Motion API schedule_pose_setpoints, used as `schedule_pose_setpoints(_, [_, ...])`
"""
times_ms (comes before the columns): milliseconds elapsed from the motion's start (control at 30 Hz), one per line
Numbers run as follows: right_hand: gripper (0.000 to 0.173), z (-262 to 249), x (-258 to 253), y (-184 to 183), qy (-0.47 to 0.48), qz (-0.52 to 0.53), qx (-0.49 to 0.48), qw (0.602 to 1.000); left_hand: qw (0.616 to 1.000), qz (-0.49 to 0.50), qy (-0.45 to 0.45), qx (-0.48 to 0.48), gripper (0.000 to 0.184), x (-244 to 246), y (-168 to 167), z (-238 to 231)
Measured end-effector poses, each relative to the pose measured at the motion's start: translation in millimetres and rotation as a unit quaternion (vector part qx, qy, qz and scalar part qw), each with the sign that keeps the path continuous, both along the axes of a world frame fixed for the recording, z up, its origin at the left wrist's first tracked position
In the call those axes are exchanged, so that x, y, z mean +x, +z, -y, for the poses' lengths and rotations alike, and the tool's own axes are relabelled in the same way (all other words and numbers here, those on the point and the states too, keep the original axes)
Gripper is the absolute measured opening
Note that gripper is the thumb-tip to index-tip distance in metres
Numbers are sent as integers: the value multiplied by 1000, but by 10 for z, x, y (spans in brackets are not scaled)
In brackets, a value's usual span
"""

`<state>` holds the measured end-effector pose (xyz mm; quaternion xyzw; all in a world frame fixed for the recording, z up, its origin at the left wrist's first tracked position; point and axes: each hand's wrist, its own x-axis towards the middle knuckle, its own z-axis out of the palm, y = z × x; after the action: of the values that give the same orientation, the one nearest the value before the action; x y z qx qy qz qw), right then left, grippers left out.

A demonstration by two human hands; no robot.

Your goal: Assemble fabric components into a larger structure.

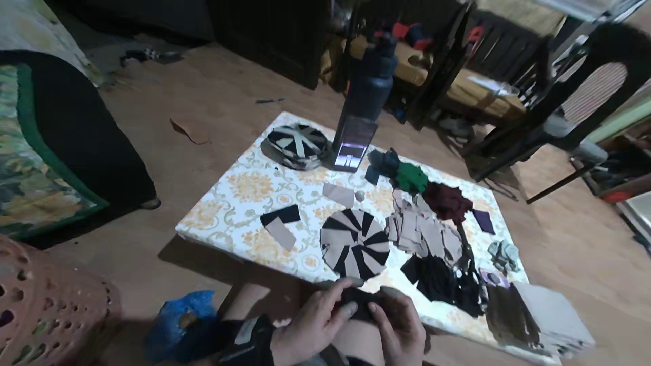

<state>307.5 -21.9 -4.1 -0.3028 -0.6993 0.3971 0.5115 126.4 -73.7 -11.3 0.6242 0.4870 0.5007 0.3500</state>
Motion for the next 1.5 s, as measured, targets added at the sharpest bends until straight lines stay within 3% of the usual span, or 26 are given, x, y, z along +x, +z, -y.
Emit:
schedule_pose_setpoints(133, [22, -35, -20, -4, 24, -17, 10, 1000, 997, 73, -1, -14, 35, -30, 49, -42])
schedule_pose_setpoints(367, [18, -71, -8, -54, 50, -25, 12, 998, 999, 24, 18, 33, 24, -18, 75, -69])
schedule_pose_setpoints(633, [21, -111, 15, -56, 46, -34, -3, 998, 996, 23, -11, 83, 27, -39, 16, -176])
schedule_pose_setpoints(867, [18, -113, -101, -21, -30, -75, -9, 997, 985, 170, 9, -35, 28, -53, 154, -216])
schedule_pose_setpoints(1033, [19, -99, -192, 10, -30, -130, -68, 989, 973, 215, 47, -74, 43, -91, 126, -200])
schedule_pose_setpoints(1167, [19, -73, -195, -24, -20, -141, -74, 987, 981, 191, 27, -12, 32, -125, 141, -246])
schedule_pose_setpoints(1233, [19, -60, -188, -31, -12, -139, -73, 987, 987, 160, 8, 17, 36, -145, 138, -292])
schedule_pose_setpoints(1400, [17, 2, -194, -16, 2, -127, -72, 989, 994, 105, 24, 29, 21, -141, 151, -298])
schedule_pose_setpoints(1500, [16, 40, -166, 0, 5, -95, -69, 993, 993, 112, 24, 15, 22, -114, 161, -260])
